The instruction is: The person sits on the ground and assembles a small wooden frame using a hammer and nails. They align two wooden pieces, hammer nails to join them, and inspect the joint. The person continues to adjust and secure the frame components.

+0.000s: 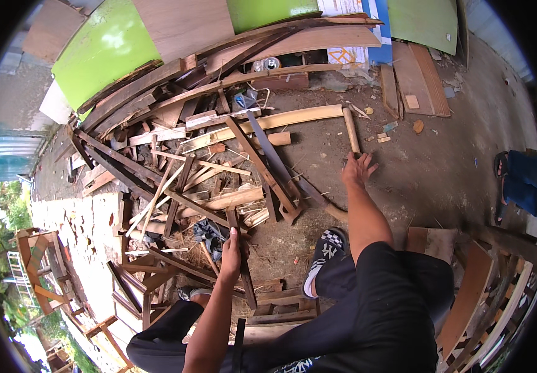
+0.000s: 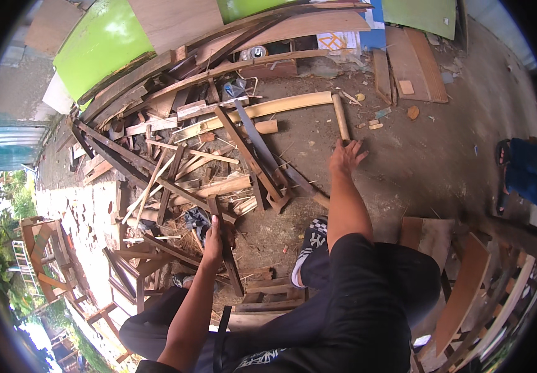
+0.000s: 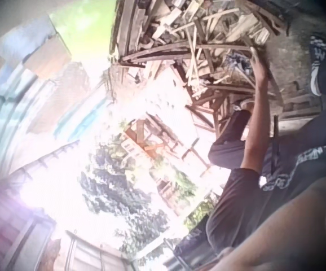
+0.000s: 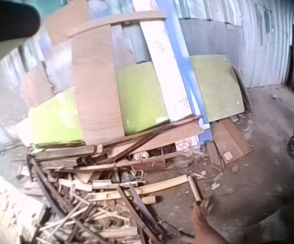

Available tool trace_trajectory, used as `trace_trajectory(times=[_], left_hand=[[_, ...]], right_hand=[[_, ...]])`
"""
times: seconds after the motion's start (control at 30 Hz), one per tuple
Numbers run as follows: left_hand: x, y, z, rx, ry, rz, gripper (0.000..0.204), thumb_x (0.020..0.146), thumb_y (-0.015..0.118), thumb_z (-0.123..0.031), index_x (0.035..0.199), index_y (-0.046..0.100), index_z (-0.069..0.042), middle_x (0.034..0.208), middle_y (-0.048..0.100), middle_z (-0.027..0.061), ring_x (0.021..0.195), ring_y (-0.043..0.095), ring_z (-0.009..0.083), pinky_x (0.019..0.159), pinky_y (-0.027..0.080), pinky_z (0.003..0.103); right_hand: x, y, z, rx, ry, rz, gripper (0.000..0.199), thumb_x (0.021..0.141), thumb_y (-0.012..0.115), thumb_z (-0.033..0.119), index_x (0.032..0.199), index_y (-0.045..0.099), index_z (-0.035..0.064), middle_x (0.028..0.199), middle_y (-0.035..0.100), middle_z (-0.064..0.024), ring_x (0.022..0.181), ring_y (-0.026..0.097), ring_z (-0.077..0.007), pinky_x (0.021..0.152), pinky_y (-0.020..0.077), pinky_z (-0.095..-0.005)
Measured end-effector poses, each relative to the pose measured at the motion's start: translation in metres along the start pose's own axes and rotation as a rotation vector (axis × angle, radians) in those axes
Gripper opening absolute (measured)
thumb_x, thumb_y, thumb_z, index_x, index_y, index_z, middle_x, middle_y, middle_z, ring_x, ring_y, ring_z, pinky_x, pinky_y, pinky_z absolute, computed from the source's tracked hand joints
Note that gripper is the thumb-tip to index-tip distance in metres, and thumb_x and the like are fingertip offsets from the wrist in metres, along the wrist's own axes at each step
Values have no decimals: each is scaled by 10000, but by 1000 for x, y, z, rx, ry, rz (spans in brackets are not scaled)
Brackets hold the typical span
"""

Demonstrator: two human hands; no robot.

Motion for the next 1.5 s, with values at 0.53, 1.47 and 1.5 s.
trace_trajectory(times=[0.53,1.47,1.5], left_hand=[[-153,-201,-70,-387,465,-345,692,1052,353,-651,1116,618,-15,697,558,31,602,545,139,583,465,276],[-249,-296,-141,-564,639,76,770,1009,258,-751,1101,603,-68,626,454,21,572,453,151,591,395,298],[-252,-288,-145,-530,634,63,772,1009,260,-751,1109,606,-68,630,459,22,576,458,150,589,394,298]], right_hand=[[-55,-94,101,1382,-63,-361,675,948,667,529,1410,502,66,1288,638,-167,1178,605,-359,1026,443,-467],[-629,-269,322,1673,-1124,1849,571,916,628,168,1431,439,9,1306,592,-254,1270,559,-394,1162,313,-684],[-632,-271,317,1649,-1164,1831,572,932,615,156,1453,419,26,1322,566,-207,1279,559,-346,1137,352,-679]])
Point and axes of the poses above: each hand's wrist, its own x-axis towards the middle knuckle, its own y-axis out of the palm, z = x × y, the point moved 9 cm from there along x, towards the middle knuckle
